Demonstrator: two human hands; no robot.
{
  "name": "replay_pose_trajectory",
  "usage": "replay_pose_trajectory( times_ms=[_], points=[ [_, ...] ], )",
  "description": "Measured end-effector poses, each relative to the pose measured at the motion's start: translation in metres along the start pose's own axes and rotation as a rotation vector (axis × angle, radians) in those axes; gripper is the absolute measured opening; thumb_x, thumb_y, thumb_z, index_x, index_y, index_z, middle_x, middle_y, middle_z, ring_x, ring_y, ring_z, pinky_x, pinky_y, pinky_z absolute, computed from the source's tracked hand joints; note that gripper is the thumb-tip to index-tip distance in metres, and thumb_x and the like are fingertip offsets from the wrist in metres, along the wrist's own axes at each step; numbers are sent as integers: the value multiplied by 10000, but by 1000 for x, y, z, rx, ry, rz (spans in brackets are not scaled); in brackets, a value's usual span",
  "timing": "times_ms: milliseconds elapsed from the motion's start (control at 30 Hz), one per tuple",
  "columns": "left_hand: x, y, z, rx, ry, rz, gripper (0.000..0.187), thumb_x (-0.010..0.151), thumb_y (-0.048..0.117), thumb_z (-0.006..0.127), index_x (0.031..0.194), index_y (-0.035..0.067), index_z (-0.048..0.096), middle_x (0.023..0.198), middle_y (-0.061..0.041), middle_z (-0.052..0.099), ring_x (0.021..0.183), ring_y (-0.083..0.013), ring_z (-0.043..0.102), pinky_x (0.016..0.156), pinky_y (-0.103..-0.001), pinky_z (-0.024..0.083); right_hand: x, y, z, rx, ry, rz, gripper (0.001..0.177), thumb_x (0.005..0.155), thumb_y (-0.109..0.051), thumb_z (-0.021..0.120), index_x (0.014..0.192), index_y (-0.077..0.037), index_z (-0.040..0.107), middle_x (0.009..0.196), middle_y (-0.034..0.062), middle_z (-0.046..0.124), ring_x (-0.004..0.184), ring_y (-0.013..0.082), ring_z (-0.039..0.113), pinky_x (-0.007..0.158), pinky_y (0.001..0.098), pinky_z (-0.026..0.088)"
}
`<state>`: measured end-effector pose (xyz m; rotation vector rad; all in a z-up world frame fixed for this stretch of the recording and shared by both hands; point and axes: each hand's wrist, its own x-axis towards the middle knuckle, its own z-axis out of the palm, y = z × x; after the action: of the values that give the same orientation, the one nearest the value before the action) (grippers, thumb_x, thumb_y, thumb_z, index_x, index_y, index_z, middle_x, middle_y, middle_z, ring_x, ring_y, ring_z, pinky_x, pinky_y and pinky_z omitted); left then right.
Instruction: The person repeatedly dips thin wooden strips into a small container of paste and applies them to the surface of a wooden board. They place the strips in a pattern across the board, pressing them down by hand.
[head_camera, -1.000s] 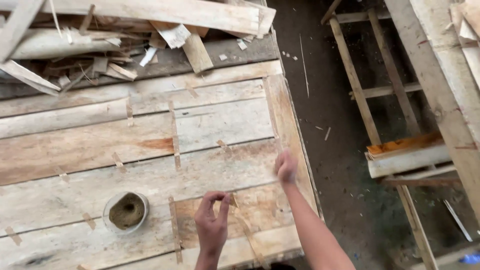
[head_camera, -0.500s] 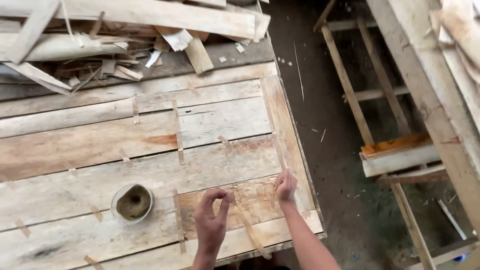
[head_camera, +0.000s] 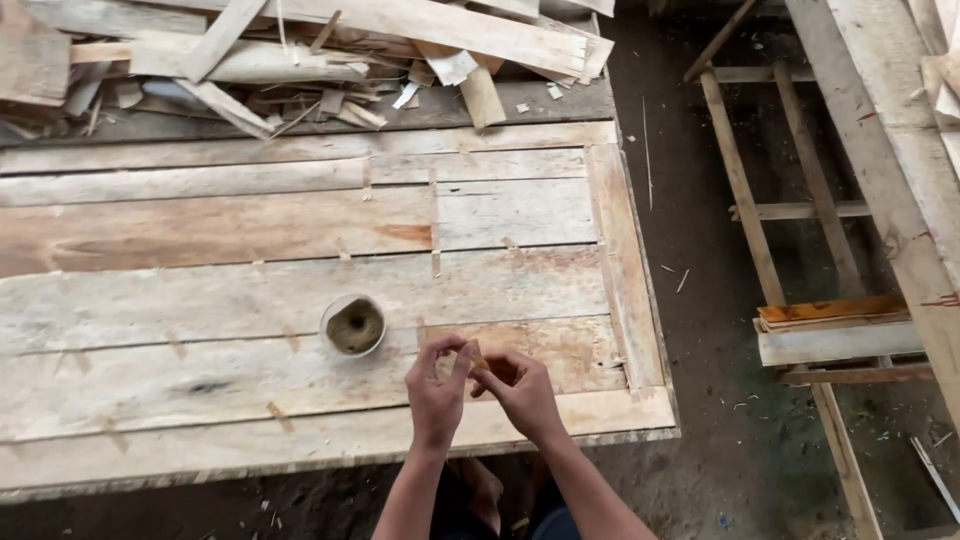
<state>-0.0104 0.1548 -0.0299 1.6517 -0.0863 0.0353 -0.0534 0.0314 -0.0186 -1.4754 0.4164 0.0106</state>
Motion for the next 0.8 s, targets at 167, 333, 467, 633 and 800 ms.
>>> replay_pose_trajectory(
  times_ms=[167,333,467,633,800],
  points=[
    [-6,0,-32,17,63,112,103,933,123,726,1014,65,700,943,-53,717,889,-164,663,847,-279,553,-17,0,10,66,-32,43,198,848,-100,790,986,39,766,859,174,798,691,268,798,696,336,702],
    [-4,5,-30,-13,191,42,143,844,149,851,940,84,766,833,-25,757,822,-102,667,868,-320,530,-20,-14,21,-93,8,-31,575,651,-140,988,1160,-28,744,1047,143,781,994,245,752,981,377,573],
    [-4,21,-21,-21,216,58,119,837,142,854,915,94,778,805,-24,751,819,-102,664,868,-319,520,-8,-14,23,-144,-24,-45,387,761,-138,926,1086,-24,750,957,129,791,958,232,767,970,397,590],
    [-1,23,-20,6,264,69,89,833,139,851,880,112,780,785,3,753,809,-89,658,879,-300,515,1,-19,10,-100,-44,-55,300,809,-71,859,1081,12,767,905,122,776,897,172,727,937,358,583],
    [0,21,-24,27,290,108,77,845,130,835,872,130,763,784,11,749,813,-95,669,884,-299,527,7,-24,0,-108,-161,27,290,805,-70,860,1063,9,756,868,113,740,803,167,689,809,360,605]
  ],
)
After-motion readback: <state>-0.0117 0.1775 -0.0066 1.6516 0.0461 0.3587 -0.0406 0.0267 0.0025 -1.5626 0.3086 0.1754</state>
